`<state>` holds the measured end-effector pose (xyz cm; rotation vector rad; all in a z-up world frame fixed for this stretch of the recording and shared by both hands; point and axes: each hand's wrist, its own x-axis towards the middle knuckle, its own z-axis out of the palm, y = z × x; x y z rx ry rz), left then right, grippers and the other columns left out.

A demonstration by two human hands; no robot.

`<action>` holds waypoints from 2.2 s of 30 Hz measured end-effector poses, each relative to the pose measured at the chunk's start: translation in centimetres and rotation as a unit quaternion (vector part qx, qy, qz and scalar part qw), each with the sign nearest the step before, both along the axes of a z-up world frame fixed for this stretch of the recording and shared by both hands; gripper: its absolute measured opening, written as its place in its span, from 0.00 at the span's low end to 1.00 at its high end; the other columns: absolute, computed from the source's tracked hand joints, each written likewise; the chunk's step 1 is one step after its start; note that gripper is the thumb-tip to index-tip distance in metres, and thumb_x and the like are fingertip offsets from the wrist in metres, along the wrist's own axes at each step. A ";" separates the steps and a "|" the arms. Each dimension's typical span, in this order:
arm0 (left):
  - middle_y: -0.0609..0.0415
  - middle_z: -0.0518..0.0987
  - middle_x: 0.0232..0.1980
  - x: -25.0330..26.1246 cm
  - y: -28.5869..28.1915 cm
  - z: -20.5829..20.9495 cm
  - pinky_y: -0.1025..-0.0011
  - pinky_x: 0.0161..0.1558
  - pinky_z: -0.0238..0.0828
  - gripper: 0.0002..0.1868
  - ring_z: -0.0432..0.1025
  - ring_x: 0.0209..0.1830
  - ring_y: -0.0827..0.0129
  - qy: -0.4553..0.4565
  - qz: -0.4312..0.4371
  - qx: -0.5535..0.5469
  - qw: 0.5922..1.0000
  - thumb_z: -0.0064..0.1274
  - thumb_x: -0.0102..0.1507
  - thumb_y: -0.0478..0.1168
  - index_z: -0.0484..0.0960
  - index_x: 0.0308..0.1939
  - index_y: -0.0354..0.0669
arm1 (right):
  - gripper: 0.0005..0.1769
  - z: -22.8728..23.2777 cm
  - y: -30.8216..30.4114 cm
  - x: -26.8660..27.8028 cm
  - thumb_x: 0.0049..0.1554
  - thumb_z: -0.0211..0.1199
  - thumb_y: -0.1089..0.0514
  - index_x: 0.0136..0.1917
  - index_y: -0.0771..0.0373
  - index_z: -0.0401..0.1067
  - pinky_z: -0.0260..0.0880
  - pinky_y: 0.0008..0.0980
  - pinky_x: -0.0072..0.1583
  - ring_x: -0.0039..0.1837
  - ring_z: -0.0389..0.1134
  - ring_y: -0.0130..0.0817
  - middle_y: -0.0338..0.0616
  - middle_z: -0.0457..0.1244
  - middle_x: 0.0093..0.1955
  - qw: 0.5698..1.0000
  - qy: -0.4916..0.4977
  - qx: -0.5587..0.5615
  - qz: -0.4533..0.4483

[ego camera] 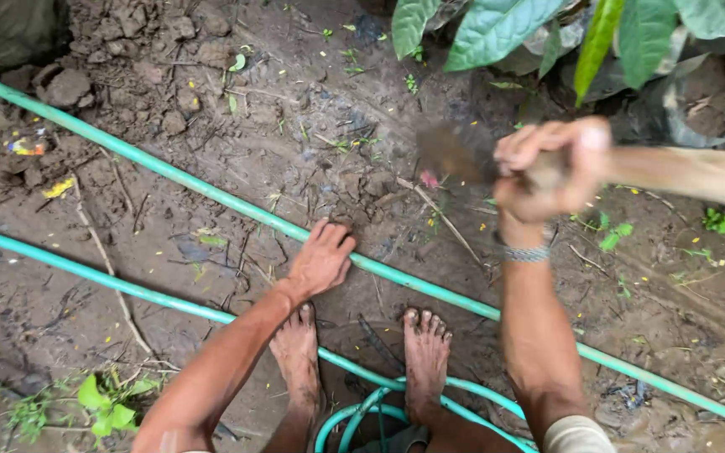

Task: The person uses a small hand hoe to dig and loosen the soil around a green irrigation pipe. They repeatedly strike the ground and clear away dirt to create a trench along the pipe's path.

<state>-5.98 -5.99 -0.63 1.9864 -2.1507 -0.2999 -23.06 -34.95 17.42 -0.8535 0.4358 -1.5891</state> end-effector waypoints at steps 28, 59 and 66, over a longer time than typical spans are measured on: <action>0.50 0.65 0.39 0.5 0.9 2.1 0.52 0.65 0.57 0.07 0.62 0.43 0.54 0.039 -0.026 -0.020 0.999 0.42 0.65 0.43 0.67 0.37 0.45 | 0.08 -0.1 -1.2 4.0 0.64 0.45 0.52 0.47 0.57 0.61 0.57 0.37 0.31 0.26 0.54 0.36 0.44 0.58 0.31 0.981 0.098 -0.167 -0.003; 0.53 0.70 0.35 0.1 1.5 2.6 0.60 0.61 0.60 0.10 0.69 0.43 0.61 0.013 -0.035 -0.030 0.999 0.47 0.56 0.50 0.71 0.33 0.50 | 0.20 -5.1 5.8 -4.6 0.63 0.48 0.41 0.37 0.56 0.61 0.59 0.31 0.27 0.21 0.53 0.34 0.47 0.54 0.23 0.981 0.104 0.079 -0.145; 0.53 0.73 0.38 -0.5 1.7 2.1 0.56 0.64 0.59 0.15 0.70 0.46 0.60 -0.006 -0.053 0.002 0.999 0.50 0.53 0.52 0.74 0.36 0.49 | 0.12 -4.1 9.7 -8.9 0.69 0.56 0.47 0.47 0.55 0.66 0.71 0.33 0.64 0.56 0.67 0.31 0.40 0.64 0.48 0.956 0.238 0.170 0.018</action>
